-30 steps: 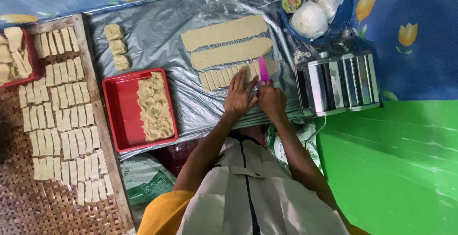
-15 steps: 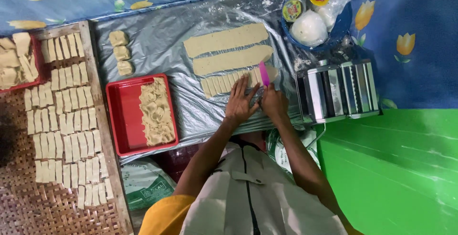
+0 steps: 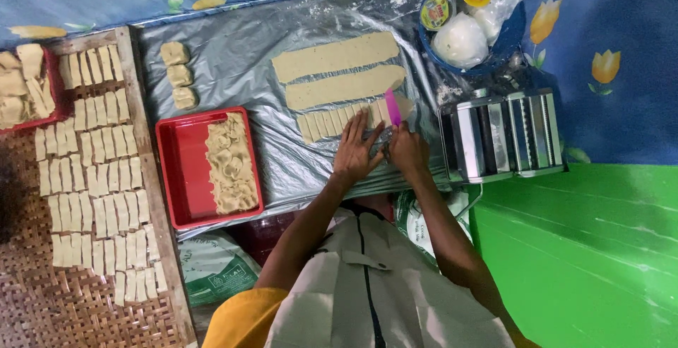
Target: Cutting thin sheets of dough into rectangular pieces for snacks.
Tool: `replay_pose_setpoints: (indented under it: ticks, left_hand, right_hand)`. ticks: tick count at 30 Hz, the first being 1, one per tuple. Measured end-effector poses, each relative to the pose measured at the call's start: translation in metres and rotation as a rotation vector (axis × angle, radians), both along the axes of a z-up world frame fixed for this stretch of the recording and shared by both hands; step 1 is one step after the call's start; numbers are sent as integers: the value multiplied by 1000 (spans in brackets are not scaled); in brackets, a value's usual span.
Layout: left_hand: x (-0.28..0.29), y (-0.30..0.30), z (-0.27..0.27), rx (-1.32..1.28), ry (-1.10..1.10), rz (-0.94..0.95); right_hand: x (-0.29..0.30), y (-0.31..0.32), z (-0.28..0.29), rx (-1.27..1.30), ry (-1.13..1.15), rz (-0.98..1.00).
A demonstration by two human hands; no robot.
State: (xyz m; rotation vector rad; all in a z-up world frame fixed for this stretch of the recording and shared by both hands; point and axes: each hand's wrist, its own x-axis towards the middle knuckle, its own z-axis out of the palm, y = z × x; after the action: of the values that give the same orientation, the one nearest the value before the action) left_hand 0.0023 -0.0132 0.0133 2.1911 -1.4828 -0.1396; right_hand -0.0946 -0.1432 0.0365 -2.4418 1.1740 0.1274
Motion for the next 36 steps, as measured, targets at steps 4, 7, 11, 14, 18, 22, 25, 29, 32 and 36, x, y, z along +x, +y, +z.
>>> replay_pose_setpoints:
  ticks: [4,7,11,14,18,22,25,29,32,36]
  left_hand:
    - [-1,-2,-5,1,-12,3]
    - [0,-4,-7,6,-20,1]
    - [-1,0,-9,21,4,4]
    - [-1,-1,-11,15,-11,12]
    - [-1,-1,-13,2,-17,15]
    - [0,-1,-16,-37,-15,17]
    - [0,-1,-15,-32,-44,15]
    - [-2,-2,-14,-37,-27,29]
    - [-2,-2,-13,-40,-33,37]
    - [-3,-1,-11,-37,-25,41]
  right_hand:
    - [5,4,8,22,9,3]
    - [7,-1,-5,11,78,-5]
    - [7,6,11,14,81,-2]
    - [7,5,11,40,81,-13]
    - [7,5,9,31,118,10]
    - [0,1,4,29,118,11]
    - [-1,-2,-4,30,133,36]
    - [0,4,18,51,116,20]
    - [-2,8,27,72,105,15]
    - [-5,11,13,8,144,25]
